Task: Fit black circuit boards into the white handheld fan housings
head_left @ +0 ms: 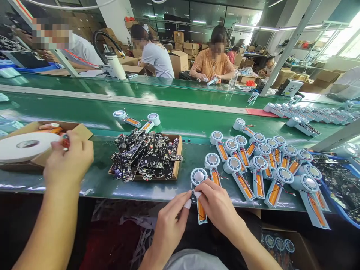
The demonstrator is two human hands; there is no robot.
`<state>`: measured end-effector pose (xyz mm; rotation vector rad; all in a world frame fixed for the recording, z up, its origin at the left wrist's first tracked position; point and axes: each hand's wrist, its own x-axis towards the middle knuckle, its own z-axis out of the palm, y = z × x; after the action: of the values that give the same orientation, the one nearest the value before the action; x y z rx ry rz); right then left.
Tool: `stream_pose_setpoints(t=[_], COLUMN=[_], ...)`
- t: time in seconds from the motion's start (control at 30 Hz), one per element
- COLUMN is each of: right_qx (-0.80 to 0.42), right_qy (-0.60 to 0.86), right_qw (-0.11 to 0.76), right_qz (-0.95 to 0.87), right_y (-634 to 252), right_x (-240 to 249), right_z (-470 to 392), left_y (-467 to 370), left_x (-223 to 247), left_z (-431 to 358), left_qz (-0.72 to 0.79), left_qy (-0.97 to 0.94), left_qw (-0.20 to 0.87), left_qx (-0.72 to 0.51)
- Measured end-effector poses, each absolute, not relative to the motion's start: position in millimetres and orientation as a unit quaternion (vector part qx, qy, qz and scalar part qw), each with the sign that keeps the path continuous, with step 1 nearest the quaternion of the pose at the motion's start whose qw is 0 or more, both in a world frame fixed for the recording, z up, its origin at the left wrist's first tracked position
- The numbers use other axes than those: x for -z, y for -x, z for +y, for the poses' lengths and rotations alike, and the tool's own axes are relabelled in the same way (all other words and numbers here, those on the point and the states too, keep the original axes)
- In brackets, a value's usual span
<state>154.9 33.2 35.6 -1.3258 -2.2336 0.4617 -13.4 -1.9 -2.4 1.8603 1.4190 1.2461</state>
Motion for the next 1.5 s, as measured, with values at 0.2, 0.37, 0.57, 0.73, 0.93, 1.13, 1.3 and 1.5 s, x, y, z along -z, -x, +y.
stream_pose_setpoints(t=[0.2, 0.37, 0.57, 0.73, 0.93, 1.13, 1.3, 1.5], right_qx=[-0.284, -0.263, -0.28, -0.424, -0.664, -0.747, -0.7, -0.582], right_qy=[0.403, 0.411, 0.491, 0.538, 0.407, 0.308, 0.336, 0.447], right_qw=[0.296, 0.317, 0.249, 0.307, 0.4, 0.414, 0.463, 0.424], right_qz=[-0.818, -0.813, -0.786, -0.661, -0.484, -0.42, -0.428, -0.531], right_y=[-164.4, -164.2, -163.8, -161.5, -156.8, -160.1, -170.0, -182.2], right_x=[-32.9, -29.0, -47.6, -47.9, -32.3, -24.5, -27.0, -30.3], right_z=[43.0, 42.4, 33.4, 33.4, 34.7, 24.9, 29.3, 20.2], left_y=[30.7, 31.1, 19.7, 11.2, 0.0, -2.5, -10.0, -13.2], left_x=[-6.8, -4.6, -13.2, -8.6, 9.4, 5.0, 1.4, 2.1], left_z=[8.8, 15.5, 4.6, -2.8, 10.6, 13.6, 16.9, 11.4], left_qz=[0.492, 0.462, 0.491, 0.523, 0.554, 0.431, 0.431, 0.514], left_qy=[-0.703, -0.725, -0.679, -0.52, -0.495, -0.385, -0.364, -0.475], left_qw=[0.309, 0.29, 0.356, 0.511, 0.536, 0.704, 0.669, 0.527], left_qx=[-0.409, -0.421, -0.414, -0.441, -0.4, -0.414, -0.484, -0.481])
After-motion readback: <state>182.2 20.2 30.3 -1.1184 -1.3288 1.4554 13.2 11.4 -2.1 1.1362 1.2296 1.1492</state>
